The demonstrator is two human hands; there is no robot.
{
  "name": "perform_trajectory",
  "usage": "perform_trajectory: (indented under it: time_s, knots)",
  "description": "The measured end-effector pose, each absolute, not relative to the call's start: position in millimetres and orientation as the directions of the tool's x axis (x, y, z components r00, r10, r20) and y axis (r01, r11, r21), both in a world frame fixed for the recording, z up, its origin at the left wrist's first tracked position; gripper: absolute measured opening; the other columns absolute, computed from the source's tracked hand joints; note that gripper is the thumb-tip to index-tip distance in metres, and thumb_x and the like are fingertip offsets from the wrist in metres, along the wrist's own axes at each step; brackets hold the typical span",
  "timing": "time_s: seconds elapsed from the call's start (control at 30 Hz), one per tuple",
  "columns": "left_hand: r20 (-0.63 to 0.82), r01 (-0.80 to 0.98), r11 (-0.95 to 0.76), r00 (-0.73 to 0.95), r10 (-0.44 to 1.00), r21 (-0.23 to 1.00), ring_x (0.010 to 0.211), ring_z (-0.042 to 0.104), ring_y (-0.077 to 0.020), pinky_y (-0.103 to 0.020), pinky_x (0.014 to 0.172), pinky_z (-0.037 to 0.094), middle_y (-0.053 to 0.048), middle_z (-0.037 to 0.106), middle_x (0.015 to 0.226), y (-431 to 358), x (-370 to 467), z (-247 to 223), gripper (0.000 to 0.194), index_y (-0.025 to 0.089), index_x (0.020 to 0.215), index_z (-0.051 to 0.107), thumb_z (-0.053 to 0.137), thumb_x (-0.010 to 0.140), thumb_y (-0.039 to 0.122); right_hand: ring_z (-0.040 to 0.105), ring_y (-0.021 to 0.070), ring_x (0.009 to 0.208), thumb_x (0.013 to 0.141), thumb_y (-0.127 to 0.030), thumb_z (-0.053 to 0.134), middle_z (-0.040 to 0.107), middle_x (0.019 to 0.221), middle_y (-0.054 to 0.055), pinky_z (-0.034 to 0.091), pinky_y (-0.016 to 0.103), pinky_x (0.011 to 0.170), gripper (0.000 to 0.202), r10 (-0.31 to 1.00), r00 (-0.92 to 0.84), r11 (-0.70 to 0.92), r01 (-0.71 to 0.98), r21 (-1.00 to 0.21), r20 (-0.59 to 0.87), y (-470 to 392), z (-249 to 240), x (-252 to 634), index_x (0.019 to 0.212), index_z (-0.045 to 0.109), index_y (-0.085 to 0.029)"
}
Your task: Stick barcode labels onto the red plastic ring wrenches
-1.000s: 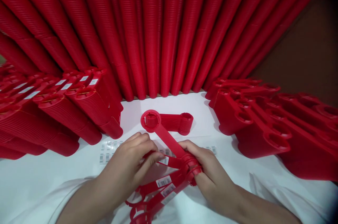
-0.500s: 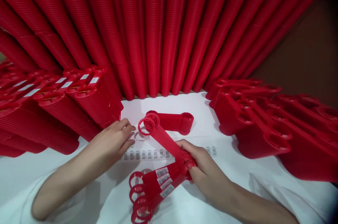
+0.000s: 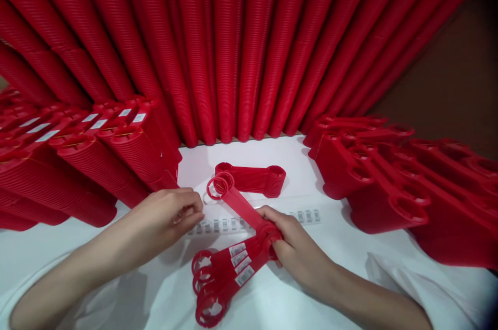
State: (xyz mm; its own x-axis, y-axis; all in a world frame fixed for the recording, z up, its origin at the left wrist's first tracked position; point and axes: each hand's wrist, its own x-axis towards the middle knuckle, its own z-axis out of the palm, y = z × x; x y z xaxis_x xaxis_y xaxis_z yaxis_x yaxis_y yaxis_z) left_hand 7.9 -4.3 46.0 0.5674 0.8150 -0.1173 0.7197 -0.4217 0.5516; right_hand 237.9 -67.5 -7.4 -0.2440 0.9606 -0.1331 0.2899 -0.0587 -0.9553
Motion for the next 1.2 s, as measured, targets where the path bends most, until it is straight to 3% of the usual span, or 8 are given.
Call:
perform_trajectory:
  time_s: [0.1, 0.2, 0.47, 0.9, 1.03, 1.1, 1.2]
  knots:
    - [-0.23, 0.597, -0.173, 0.538, 0.811, 0.783, 0.058, 0.055, -0.0122, -0.02, 0.052, 0.039, 0.002, 0.056, 0.061, -17.3, 27.3, 46.3, 0.027, 0.018, 0.075, 0.057, 0.048, 0.086, 0.041, 0.049, 0.0132, 0.063, 0.062, 0.001, 0.035, 0.058, 0.072, 0.001, 0.037, 0.024, 0.058, 0.034, 0.964, -0.253, 0.002, 0.301, -0.954, -0.078, -71.0, -5.5, 235.7, 0.084, 0.055, -0.016]
    - [-0.278, 0.452, 0.01, 0.53, 0.801, 0.892, 0.048, 0.05, -0.0097, -0.018, 0.046, 0.037, 0.005, 0.049, 0.052, -26.1, 42.9, 37.8, 0.029, 0.018, 0.076, 0.053, 0.048, 0.086, 0.044, 0.049, 0.0136, 0.063, 0.06, 0.0, 0.035, 0.059, 0.072, 0.0, 0.037, 0.024, 0.058, 0.039, 0.96, -0.279, 0.043, 0.268, -0.963, -0.034, -75.1, -4.0, 234.1, 0.087, 0.057, -0.016]
    - [-0.281, 0.409, 0.069, 0.485, 0.828, 0.91, 0.041, 0.043, -0.0084, -0.018, 0.041, 0.033, 0.007, 0.045, 0.045, -27.5, 48.8, 31.6, 0.03, 0.017, 0.075, 0.054, 0.051, 0.083, 0.046, 0.05, 0.0137, 0.063, 0.064, -0.001, 0.035, 0.058, 0.073, 0.0, 0.037, 0.025, 0.057, 0.036, 0.954, -0.298, 0.086, 0.239, -0.967, 0.012, -78.3, -3.0, 232.8, 0.089, 0.056, -0.017]
    - [-0.219, 0.43, -0.006, 0.471, 0.855, 0.903, 0.042, 0.04, -0.0082, -0.019, 0.042, 0.029, 0.007, 0.042, 0.046, -28.6, 51.9, 29.5, 0.03, 0.017, 0.072, 0.055, 0.05, 0.084, 0.043, 0.051, 0.0144, 0.063, 0.065, -0.003, 0.036, 0.058, 0.072, 0.001, 0.038, 0.026, 0.058, 0.033, 0.953, -0.303, 0.106, 0.235, -0.966, 0.031, -79.3, -2.3, 231.8, 0.088, 0.055, -0.017]
    - [-0.089, 0.576, -0.224, 0.464, 0.882, 0.786, 0.047, 0.041, -0.0097, -0.021, 0.046, 0.031, 0.006, 0.043, 0.05, -33.6, 51.6, 24.4, 0.03, 0.018, 0.076, 0.057, 0.045, 0.089, 0.041, 0.053, 0.0155, 0.066, 0.065, -0.004, 0.036, 0.06, 0.076, 0.003, 0.041, 0.027, 0.061, 0.034, 0.948, -0.314, 0.121, 0.215, -0.969, 0.049, -79.7, -2.0, 231.6, 0.09, 0.054, -0.017]
    - [0.031, 0.672, -0.397, 0.487, 0.873, 0.626, 0.052, 0.044, -0.0113, -0.022, 0.05, 0.034, 0.004, 0.049, 0.056, -36.9, 51.3, 20.5, 0.028, 0.018, 0.077, 0.057, 0.042, 0.091, 0.038, 0.055, 0.0161, 0.069, 0.066, -0.004, 0.036, 0.061, 0.078, 0.003, 0.042, 0.028, 0.063, 0.033, 0.944, -0.324, 0.131, 0.201, -0.971, 0.06, -80.5, -1.6, 231.3, 0.091, 0.055, -0.017]
    - [0.272, 0.733, -0.622, 0.561, 0.782, 0.276, 0.063, 0.046, -0.0157, -0.027, 0.057, 0.037, -0.002, 0.054, 0.071, -40.1, 50.9, 15.6, 0.027, 0.018, 0.073, 0.054, 0.043, 0.091, 0.035, 0.056, 0.0162, 0.073, 0.07, -0.005, 0.037, 0.061, 0.08, 0.003, 0.043, 0.028, 0.066, 0.031, 0.936, -0.344, 0.149, 0.201, -0.968, 0.073, -82.2, -1.5, 230.6, 0.091, 0.055, -0.017]
